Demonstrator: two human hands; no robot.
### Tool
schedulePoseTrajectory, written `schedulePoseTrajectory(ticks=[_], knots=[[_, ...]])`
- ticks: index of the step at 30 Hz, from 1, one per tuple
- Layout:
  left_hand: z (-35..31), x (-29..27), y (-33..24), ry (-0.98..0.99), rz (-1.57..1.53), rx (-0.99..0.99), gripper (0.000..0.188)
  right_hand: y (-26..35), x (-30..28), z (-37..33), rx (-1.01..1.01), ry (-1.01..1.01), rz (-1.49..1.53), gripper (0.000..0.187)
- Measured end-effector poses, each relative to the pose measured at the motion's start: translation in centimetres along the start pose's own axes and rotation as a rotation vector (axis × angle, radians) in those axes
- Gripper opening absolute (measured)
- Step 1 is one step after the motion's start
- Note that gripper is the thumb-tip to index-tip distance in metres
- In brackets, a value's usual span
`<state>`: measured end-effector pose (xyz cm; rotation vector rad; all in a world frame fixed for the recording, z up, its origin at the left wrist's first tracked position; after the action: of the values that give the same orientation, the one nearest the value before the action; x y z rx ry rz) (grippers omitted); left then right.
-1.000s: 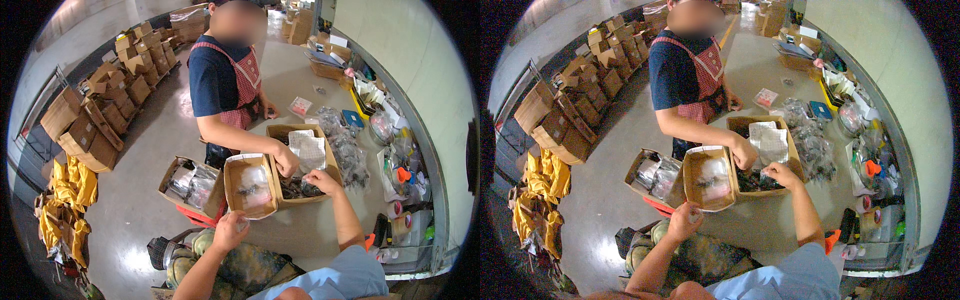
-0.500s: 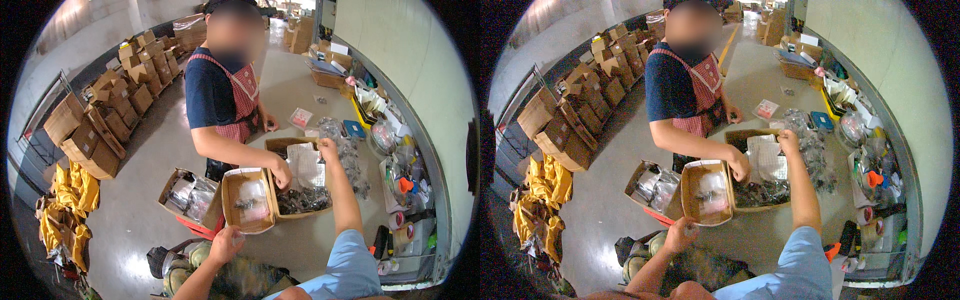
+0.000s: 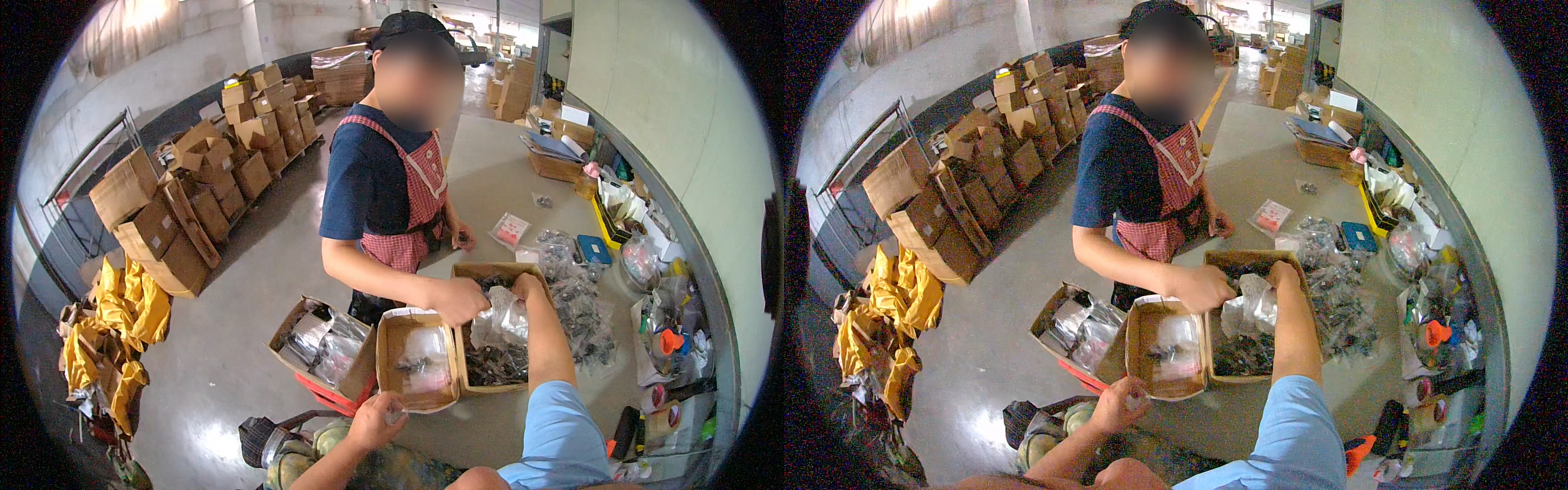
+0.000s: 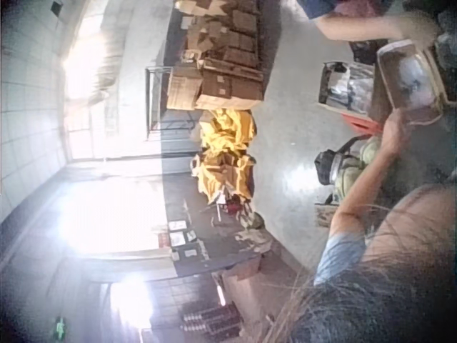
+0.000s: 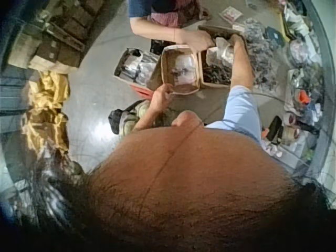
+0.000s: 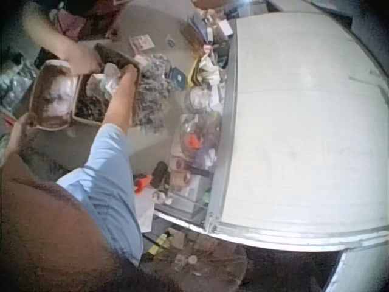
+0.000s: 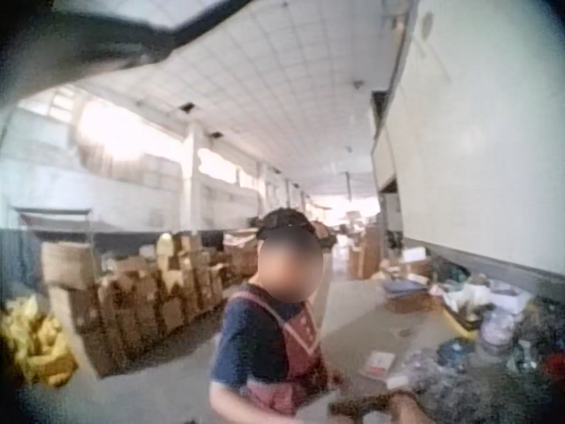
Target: The person places metal hardware components into small plastic bags and sorts them into boxes.
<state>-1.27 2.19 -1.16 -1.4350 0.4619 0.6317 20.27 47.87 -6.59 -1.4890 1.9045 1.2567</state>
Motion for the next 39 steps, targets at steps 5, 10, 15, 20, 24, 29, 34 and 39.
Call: schedulePoseTrajectory(ticks=[5,10,15,20,24,29,34,39], knots=[[0.6,-0.2,-0.6,0.027,0.011,0.032,0.039,-1.5,-0.7,1.5,-0.043,-0.097,-0.437,0.023],[-0.1,-0.1,-0.1,0.020,-0.003,0.013,0.038,0.6,-0.1,-2.8,-0.136,-0.230,-0.401,0.021],[0.0,-0.4,-0.4,0.030,-0.069,-0.021,0.039,-1.0,-1.3,-2.8,-0.311,-0.475,-0.257,0.020],[0.3,-0.3,-0.6,0.046,-0.241,-0.037,0.040,-0.8,-3.0,-5.4,-0.693,-0.701,0.289,0.012],[-0.3,-0.3,-1.1,0.101,-0.401,-0.101,0.039,6.3,-1.3,-18.7,-0.834,-0.284,0.640,0.011],[-0.6,0.7,-0.8,0.213,-0.791,-0.133,0.042,11.6,5.3,-29.7,-1.048,0.362,0.487,0.011],[-1.6,-0.5,-1.8,0.311,-0.946,-0.071,0.038,15.1,10.1,-35.7,-1.171,0.625,-0.054,0.015],[-2.3,-1.8,-2.9,0.297,-1.095,-0.005,0.038,16.6,11.5,-36.8,-1.413,0.611,-0.226,0.015]])
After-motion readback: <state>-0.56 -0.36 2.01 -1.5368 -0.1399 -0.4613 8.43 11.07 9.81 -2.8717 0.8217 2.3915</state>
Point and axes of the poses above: each hand's wrist, its own z-axis towards the middle knuckle, its own x-axis out of the palm, y = z × x, the point moved 2 cm from there along z, towards the middle knuckle, and after that the axes turned 10 degrees about y, right-handed, at the moved point
